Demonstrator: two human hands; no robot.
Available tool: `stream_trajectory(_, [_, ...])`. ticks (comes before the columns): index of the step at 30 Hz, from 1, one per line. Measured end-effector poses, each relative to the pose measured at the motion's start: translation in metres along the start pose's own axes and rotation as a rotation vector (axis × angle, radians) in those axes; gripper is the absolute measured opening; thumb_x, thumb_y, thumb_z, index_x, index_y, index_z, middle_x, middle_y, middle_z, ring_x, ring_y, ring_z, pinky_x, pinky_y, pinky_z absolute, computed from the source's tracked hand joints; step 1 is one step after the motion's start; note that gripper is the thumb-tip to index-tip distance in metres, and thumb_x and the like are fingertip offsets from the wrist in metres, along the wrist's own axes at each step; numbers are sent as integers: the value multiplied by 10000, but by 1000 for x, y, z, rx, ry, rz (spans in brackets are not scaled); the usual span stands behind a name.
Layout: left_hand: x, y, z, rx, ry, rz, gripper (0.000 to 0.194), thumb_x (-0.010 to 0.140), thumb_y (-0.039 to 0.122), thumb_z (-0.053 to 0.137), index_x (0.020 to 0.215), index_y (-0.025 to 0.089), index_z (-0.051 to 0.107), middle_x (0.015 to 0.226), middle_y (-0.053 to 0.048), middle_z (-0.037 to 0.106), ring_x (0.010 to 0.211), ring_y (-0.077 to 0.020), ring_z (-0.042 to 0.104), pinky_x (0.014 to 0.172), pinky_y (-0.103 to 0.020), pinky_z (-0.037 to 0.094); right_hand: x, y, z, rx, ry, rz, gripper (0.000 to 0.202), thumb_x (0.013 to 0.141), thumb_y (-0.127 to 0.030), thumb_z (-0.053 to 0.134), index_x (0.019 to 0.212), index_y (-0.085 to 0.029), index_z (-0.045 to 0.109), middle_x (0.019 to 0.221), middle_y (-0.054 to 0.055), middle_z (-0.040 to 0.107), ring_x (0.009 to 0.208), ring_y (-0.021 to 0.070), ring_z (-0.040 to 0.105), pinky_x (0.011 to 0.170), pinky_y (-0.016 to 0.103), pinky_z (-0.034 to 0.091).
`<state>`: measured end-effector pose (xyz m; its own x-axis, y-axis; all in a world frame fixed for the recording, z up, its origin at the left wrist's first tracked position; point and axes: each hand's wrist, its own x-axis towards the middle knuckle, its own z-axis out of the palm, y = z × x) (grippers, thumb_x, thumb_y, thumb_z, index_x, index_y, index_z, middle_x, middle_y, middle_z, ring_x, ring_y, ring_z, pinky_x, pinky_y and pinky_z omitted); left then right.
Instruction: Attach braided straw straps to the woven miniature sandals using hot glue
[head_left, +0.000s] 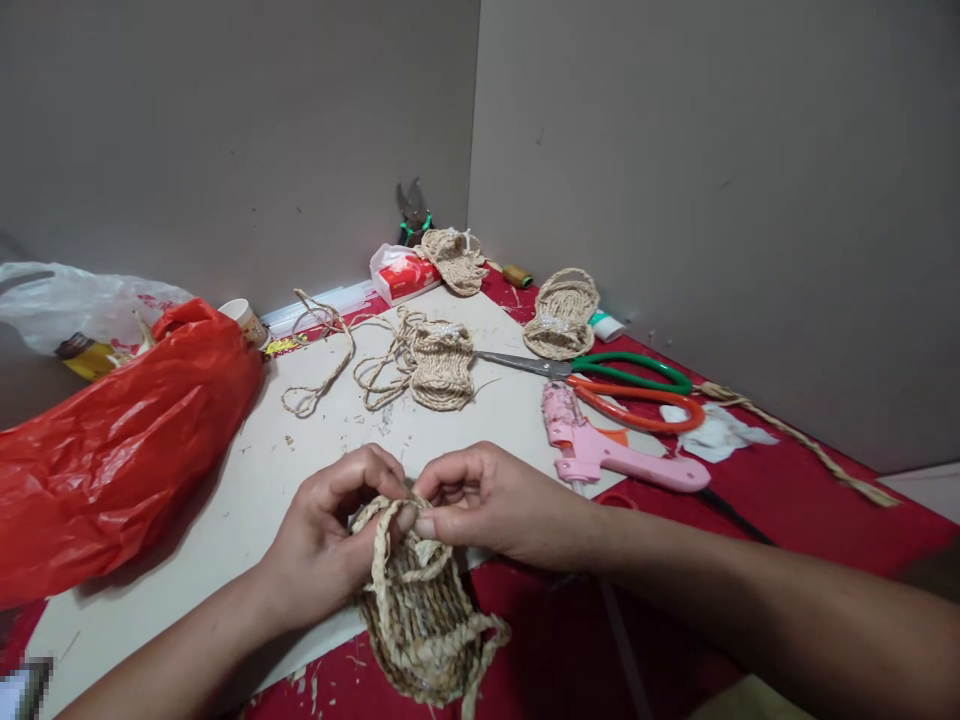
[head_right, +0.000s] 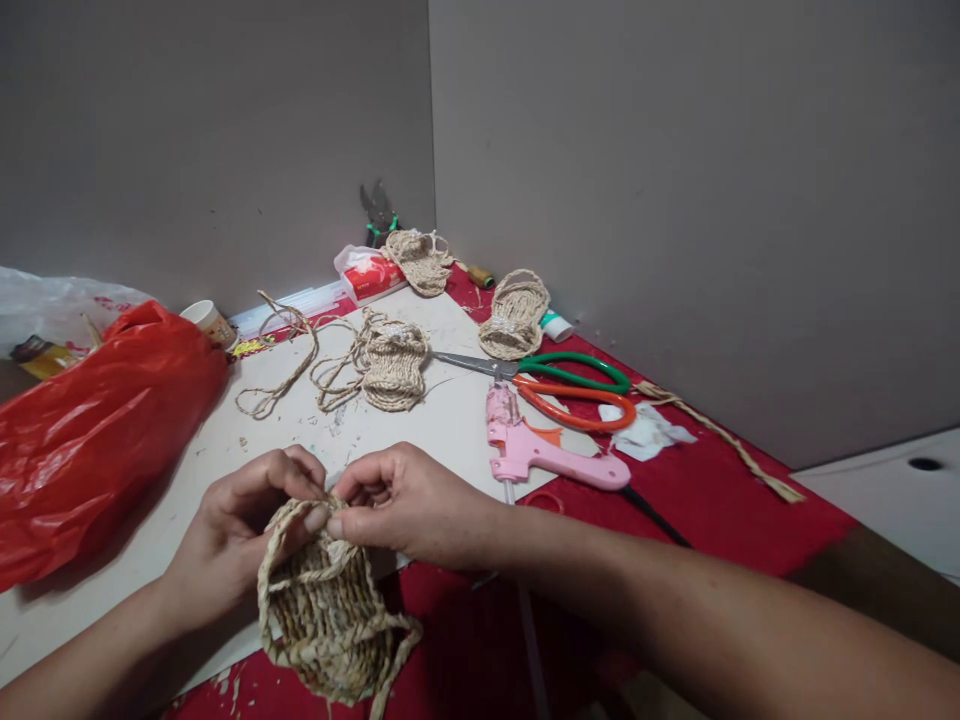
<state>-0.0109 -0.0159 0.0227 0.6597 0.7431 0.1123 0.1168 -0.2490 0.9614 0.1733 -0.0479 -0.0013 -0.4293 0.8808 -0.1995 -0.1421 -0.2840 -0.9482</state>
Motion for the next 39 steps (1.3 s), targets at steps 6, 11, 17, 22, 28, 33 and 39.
stream_trajectory(6, [0, -2, 0, -73, -32, -85, 100, 844, 210, 622, 768, 189, 560, 826, -1, 545, 735, -108, 506, 668, -230, 410, 1, -3, 12, -24, 105, -9, 98, 600, -86, 526, 616, -170, 477, 490, -114, 318, 472, 36, 238, 432, 180, 173])
stream_trajectory(11, [3, 3, -8, -114, -170, -177, 101, 854, 278, 607, 906, 191, 603, 894, -30, 560, 791, -136, 512, 696, -250, 412, 0, -3, 14, -46, 127, -40, 103, 594, -108, 517, 572, -175, 442, 493, -113, 281, 464, 32, 222, 419, 183, 153])
stream_trajectory(17, [5, -1, -10, -216, -204, -306, 290, 795, 281, 682, 1020, 213, 511, 842, 1, 550, 709, -105, 469, 626, -210, 388, -2, -6, 13, -60, 186, -16, 52, 579, -125, 512, 600, -170, 496, 477, -103, 355, 453, 37, 266, 413, 175, 180])
stream_trajectory(22, [6, -11, -1, -190, -132, -351, 267, 762, 326, 709, 816, 169, 500, 657, 54, 468, 575, -66, 358, 523, -172, 316, -4, -5, 11, -113, 204, -53, 43, 601, -123, 520, 625, -159, 521, 498, -94, 373, 469, 40, 286, 414, 167, 205])
stream_trajectory(28, [1, -11, 7, -201, 4, -312, 278, 784, 372, 681, 767, 172, 489, 632, 59, 461, 562, -62, 357, 527, -171, 322, -4, -4, 10, -185, 219, -70, 30, 633, -150, 509, 640, -151, 538, 511, -82, 377, 471, 47, 302, 414, 175, 211])
stream_trajectory(33, [-3, -15, 13, -190, 103, -293, 259, 781, 354, 688, 772, 183, 494, 636, 56, 485, 564, -66, 395, 546, -183, 342, -4, -3, 10, -285, 258, -81, 87, 651, -116, 516, 679, -136, 596, 527, -67, 422, 492, 57, 341, 436, 175, 252])
stream_trajectory(39, [-3, -17, 14, -171, 140, -316, 263, 773, 350, 690, 732, 176, 497, 612, 52, 484, 553, -71, 386, 535, -187, 345, -5, -5, 11, -303, 217, -34, 112, 682, -96, 538, 740, -121, 631, 554, -56, 466, 504, 60, 377, 444, 166, 283])
